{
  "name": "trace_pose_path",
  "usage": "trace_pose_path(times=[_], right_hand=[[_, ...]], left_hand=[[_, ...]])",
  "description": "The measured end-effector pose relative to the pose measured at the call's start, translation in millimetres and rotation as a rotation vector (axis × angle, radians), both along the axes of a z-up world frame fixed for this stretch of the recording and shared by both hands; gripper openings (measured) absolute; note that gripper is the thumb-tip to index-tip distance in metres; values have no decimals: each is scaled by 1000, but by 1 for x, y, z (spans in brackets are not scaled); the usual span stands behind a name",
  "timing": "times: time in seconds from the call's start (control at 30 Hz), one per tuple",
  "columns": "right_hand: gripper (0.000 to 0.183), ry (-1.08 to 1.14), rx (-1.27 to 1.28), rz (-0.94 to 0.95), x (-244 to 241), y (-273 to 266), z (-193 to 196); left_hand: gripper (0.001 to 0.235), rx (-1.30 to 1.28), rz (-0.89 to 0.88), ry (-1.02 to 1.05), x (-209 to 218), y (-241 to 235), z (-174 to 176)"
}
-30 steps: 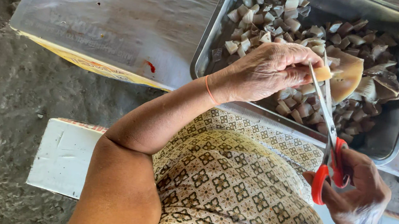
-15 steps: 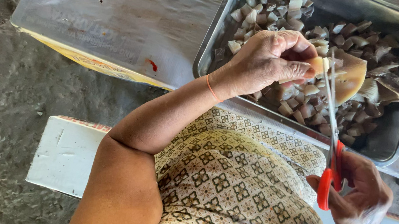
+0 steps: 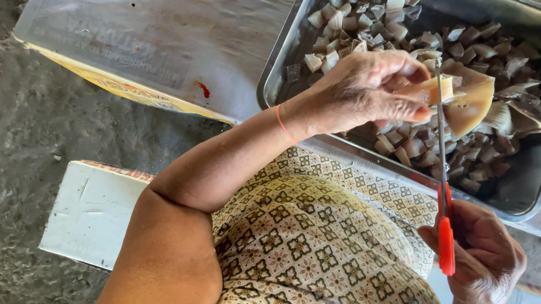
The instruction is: The person uses red-handled scissors to cut large pieces of cooked meat into small cubes. They hold the meat in their left hand and snip it directly into a metal tray that already contains a pile of diced meat. The person works continuously, processing the meat pieces one by one.
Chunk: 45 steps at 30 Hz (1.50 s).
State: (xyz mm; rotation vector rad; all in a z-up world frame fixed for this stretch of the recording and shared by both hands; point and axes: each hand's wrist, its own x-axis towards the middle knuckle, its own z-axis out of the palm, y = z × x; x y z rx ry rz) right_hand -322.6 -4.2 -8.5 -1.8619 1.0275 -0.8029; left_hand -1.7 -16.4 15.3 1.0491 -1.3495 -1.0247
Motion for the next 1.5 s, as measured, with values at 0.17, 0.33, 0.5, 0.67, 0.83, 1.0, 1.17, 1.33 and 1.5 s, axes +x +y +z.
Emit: trace_pose_path(times=[0.17, 0.33, 0.5, 0.67, 0.83, 1.0, 1.17, 1.33, 1.5], right_hand=[[38, -78, 3, 15, -3, 0, -6], [57, -22, -54, 76, -4, -9, -5], [68, 205, -322, 58, -1, -11, -5], [64, 165, -352, 61, 4, -9, -5], [57, 175, -450, 72, -4, -8, -12], [50, 80, -296, 28, -15, -6, -20], [62, 123, -272, 37, -9, -10, -11], [72, 204, -396, 86, 2, -9, 0], [67, 280, -414, 57, 4, -5, -2]], left_hand=[[32, 109, 50, 33, 0, 3, -16], [31, 62, 105, 108, 3, 1, -21], [32, -51, 103, 30, -6, -1, -21], [29, 23, 76, 36, -16, -1, -17], [29, 20, 105, 44, -15, -3, -17], [33, -25, 49, 209, -10, -4, -23], [26, 4, 90, 201, -7, -2, -22], [25, 5, 82, 221, -11, 0, -16], [22, -2, 88, 77, -17, 0, -14]])
